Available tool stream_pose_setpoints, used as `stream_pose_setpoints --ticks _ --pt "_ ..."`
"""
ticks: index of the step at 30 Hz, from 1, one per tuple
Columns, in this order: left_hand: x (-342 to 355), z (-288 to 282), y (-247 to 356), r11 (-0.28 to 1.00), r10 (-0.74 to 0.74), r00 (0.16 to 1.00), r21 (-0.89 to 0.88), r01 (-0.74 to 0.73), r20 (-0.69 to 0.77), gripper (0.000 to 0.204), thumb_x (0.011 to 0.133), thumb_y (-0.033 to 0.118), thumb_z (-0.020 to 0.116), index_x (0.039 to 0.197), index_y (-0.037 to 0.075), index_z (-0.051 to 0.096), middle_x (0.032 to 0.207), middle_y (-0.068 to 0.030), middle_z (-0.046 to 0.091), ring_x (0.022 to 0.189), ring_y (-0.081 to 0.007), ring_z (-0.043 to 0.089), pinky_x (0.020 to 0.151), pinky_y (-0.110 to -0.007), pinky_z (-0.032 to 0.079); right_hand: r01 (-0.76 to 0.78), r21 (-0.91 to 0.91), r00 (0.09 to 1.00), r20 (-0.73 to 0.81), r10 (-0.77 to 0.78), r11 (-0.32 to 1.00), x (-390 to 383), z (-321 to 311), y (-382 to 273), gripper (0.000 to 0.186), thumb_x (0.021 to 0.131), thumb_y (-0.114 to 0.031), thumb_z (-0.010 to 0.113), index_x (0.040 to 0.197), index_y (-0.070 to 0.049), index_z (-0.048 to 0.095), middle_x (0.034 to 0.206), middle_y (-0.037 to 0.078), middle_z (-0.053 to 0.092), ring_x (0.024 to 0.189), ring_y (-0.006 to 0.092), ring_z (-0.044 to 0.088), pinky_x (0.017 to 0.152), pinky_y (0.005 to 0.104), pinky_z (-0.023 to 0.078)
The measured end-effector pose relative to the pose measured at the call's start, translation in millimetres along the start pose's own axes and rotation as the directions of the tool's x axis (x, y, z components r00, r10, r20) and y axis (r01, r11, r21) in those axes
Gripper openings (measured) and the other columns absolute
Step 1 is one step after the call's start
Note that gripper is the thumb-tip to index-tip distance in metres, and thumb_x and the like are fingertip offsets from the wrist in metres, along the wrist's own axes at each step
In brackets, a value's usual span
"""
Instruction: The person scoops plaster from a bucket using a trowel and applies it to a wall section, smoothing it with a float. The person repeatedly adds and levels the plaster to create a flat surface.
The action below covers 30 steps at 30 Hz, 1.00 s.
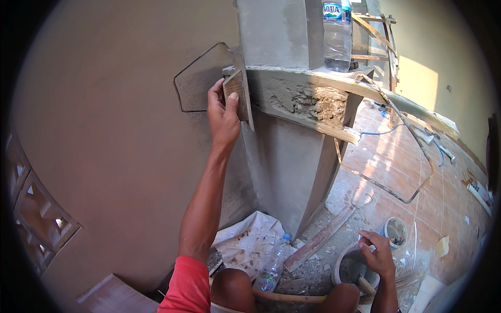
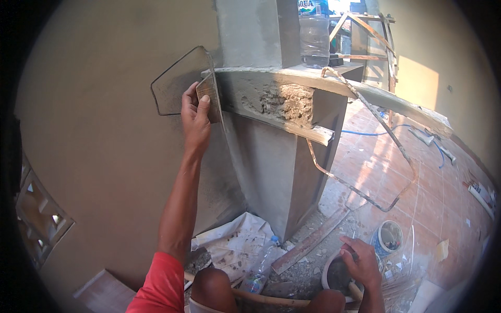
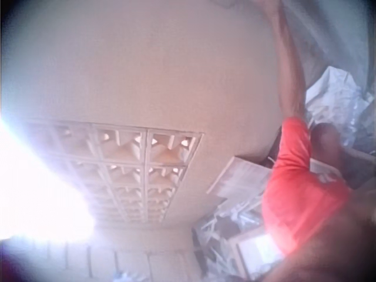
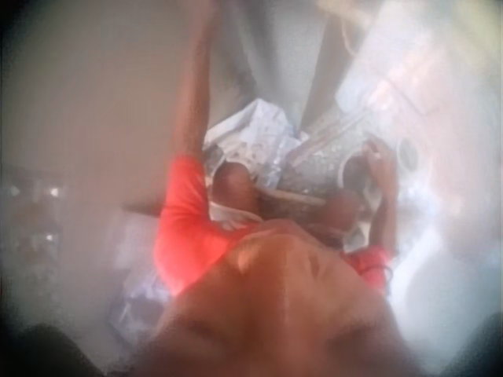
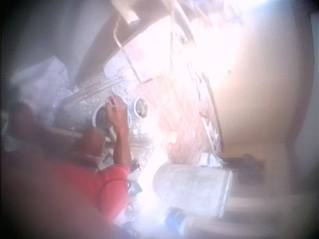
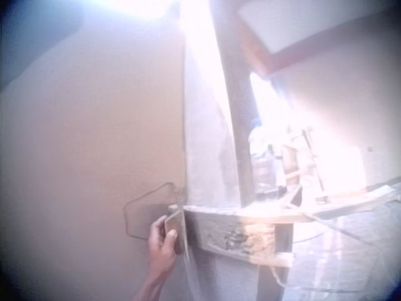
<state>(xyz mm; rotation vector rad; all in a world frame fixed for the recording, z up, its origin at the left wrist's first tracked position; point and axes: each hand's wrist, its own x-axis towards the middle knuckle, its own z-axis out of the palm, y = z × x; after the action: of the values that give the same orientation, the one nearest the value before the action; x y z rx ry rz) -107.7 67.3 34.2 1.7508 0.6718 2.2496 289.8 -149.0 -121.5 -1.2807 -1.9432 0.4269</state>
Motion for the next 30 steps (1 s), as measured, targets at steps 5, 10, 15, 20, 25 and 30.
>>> stream_pose_setpoints --ticks 5,10,15,20,25,30 --pt "-28 41 27 0.999 0.022 0.997 0.031 -0.024 0.073 0.043 0.097 0.012 0.049 0.135 -0.004 0.035 0.127 -0.0165 0.050 0.118 -0.0200 0.049 0.102 -0.032 0.038 -0.022 0.005 1.000 0.006 0.022 1.000 -3 -3 6 0.033 0.080 -0.004 0.063 0.112 0.001 0.063 0.084 0.017 0.066 0.076 0.0298 0.066 0.070 0.0352 0.050" --pt "-76 87 75 0.992 0.093 0.954 -0.108 -0.064 0.285 0.050 0.096 0.013 0.051 0.139 -0.005 0.031 0.131 -0.0193 0.046 0.127 -0.0246 0.042 0.108 -0.037 0.030 -0.008 0.014 1.000 -0.002 0.008 1.000 1 -2 3 0.032 0.080 -0.003 0.063 0.112 0.002 0.063 0.084 0.017 0.065 0.076 0.0292 0.066 0.070 0.0345 0.050" --pt "-80 62 109 0.975 -0.032 0.964 -0.204 0.088 0.263 0.051 0.090 0.010 0.056 0.134 -0.008 0.038 0.125 -0.0184 0.052 0.118 -0.0235 0.050 0.102 -0.034 0.037 0.023 0.010 0.999 -0.031 -0.022 1.000 -4 -7 -1 0.032 0.080 -0.003 0.063 0.112 0.002 0.063 0.084 0.017 0.066 0.076 0.0279 0.066 0.070 0.0340 0.050" --pt "-31 17 115 0.939 0.016 0.986 0.335 -0.072 0.167 0.043 0.086 0.010 0.058 0.125 -0.006 0.051 0.112 -0.0184 0.062 0.105 -0.0236 0.060 0.093 -0.034 0.045 -0.077 0.039 0.996 -0.045 0.079 0.996 -14 -15 9 0.031 0.081 -0.005 0.062 0.112 0.002 0.063 0.083 0.017 0.066 0.075 0.0270 0.066 0.070 0.0333 0.050" --pt "-22 29 142 0.810 -0.048 0.956 0.571 -0.133 0.290 0.040 0.084 0.012 0.057 0.121 -0.005 0.055 0.109 -0.0197 0.063 0.101 -0.0256 0.062 0.091 -0.034 0.046 -0.053 0.031 0.996 -0.063 0.055 0.998 -20 -12 11 0.031 0.081 -0.006 0.062 0.112 0.002 0.062 0.085 0.017 0.066 0.075 0.0272 0.066 0.070 0.0338 0.050" --pt "-27 47 136 0.779 -0.008 0.942 0.593 -0.205 0.336 0.042 0.085 0.011 0.056 0.123 -0.005 0.054 0.111 -0.0222 0.063 0.101 -0.0285 0.063 0.091 -0.036 0.047 -0.044 0.029 0.995 -0.090 0.046 0.999 -24 -10 14 0.032 0.080 -0.006 0.063 0.111 0.003 0.064 0.081 0.013 0.067 0.073 0.0215 0.065 0.069 0.0304 0.050"
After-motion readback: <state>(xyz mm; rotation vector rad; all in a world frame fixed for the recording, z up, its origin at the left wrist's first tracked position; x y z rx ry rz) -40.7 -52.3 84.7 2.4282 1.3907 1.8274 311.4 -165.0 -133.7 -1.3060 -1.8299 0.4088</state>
